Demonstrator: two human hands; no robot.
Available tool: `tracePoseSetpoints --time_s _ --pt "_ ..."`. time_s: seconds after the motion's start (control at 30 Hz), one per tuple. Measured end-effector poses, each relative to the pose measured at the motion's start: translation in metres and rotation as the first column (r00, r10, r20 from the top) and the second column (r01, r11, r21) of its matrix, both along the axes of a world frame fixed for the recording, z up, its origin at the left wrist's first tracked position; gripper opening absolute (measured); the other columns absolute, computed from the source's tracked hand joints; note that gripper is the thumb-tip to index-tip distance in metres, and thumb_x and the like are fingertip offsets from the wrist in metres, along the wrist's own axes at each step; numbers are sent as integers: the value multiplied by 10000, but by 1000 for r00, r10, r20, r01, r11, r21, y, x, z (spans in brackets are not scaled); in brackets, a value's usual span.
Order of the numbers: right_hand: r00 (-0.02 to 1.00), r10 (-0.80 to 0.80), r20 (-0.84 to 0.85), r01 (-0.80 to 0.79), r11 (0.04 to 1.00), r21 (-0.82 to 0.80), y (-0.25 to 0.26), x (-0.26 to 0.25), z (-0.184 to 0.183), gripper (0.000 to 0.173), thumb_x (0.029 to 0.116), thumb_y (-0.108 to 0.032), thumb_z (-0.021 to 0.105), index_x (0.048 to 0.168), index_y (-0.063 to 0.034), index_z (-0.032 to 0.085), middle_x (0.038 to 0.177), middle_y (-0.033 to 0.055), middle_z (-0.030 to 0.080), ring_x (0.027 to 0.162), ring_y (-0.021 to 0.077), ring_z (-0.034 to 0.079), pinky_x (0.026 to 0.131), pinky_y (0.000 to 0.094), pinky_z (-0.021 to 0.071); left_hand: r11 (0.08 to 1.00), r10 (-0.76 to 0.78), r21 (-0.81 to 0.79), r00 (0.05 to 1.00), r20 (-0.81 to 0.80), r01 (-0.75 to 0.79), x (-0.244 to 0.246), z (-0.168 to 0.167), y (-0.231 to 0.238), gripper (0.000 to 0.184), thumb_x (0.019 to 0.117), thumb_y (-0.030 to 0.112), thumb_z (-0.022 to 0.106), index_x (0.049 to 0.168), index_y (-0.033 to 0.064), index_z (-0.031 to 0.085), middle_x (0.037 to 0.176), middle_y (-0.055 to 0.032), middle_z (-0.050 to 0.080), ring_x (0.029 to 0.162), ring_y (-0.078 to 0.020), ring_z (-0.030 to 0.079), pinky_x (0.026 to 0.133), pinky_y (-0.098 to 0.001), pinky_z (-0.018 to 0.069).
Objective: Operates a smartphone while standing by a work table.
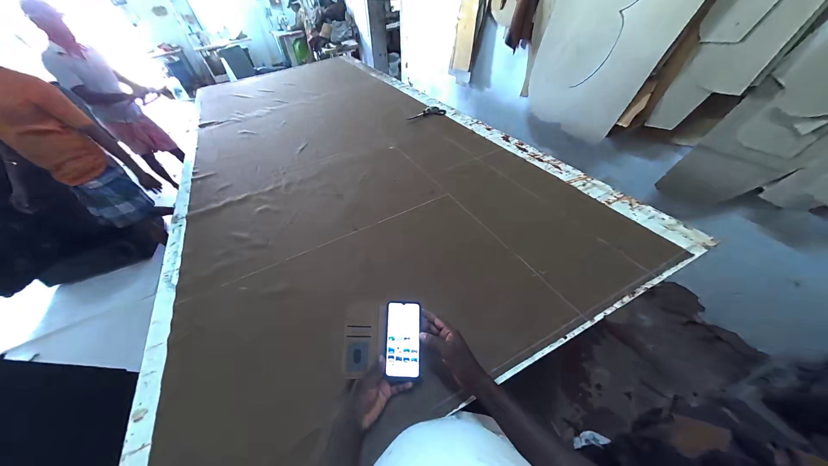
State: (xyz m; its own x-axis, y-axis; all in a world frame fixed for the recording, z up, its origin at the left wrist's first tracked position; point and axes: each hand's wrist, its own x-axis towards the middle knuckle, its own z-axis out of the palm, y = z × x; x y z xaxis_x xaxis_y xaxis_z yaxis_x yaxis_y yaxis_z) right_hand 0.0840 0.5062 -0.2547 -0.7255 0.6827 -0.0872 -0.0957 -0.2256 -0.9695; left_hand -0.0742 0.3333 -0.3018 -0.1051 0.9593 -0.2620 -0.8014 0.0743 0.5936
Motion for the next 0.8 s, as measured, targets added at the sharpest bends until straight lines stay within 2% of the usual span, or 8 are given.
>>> tracePoseSetpoints --time_s 0.17,0.27,0.37,0.47,0.57,0.7,0.8 --pt "996 75 48 -74 997 -28 13 5 7 535 979 -168 660 1480 -66 500 1245 149 689 1066 257 696 922 403 590 996 90 16 995 -52 -89 18 1 0 527 1098 345 414 1488 -10 403 1379 -240 590 1204 -381 633 1019 -551 534" --pt "993 108 45 -108 994 -10 28 7 20 496 976 -161 661 1443 -61 529 1188 145 706 1038 249 701 911 396 591 984 171 46 985 -1 -171 41 14 5 536 1079 353 477 1470 -9 428 1368 -244 597 1197 -388 638 1014 -559 535" --pt "989 127 83 -130 991 35 41 17 43 516 956 -184 693 1439 -105 531 1177 105 713 1037 227 707 908 388 602 957 281 61 957 68 -285 78 36 20 533 1060 350 531 1449 -7 456 1336 -258 612 1154 -398 661 975 -560 559" --pt "981 121 149 -139 984 114 60 27 69 735 897 -234 768 1539 -172 415 1315 39 667 1117 159 686 945 364 597 940 333 43 938 90 -338 101 70 53 531 1049 348 553 1442 3 458 1327 -246 621 1145 -387 669 964 -546 568" --pt "974 181 136 -198 973 122 80 49 82 941 872 -178 799 1628 -234 241 1404 38 615 1133 177 688 935 402 615 924 378 27 922 87 -382 124 95 85 524 1049 335 553 1427 -15 457 1294 -250 634 1110 -379 684 946 -532 580" --pt "949 282 139 -300 946 126 111 65 105 1003 857 -136 791 1643 -219 174 1351 56 643 1074 180 707 906 394 620 897 441 25 897 21 -442 143 118 114 514 1070 331 496 1436 -26 438 1295 -258 623 1109 -374 681 951 -521 580" --pt "939 327 108 -338 933 120 123 72 114 1009 854 -76 770 1647 -222 163 1357 56 638 1087 174 702 914 383 617 877 480 31 877 7 -480 155 128 124 516 1064 328 513 1436 -21 437 1298 -255 622 1110 -373 682 951 -520 581"
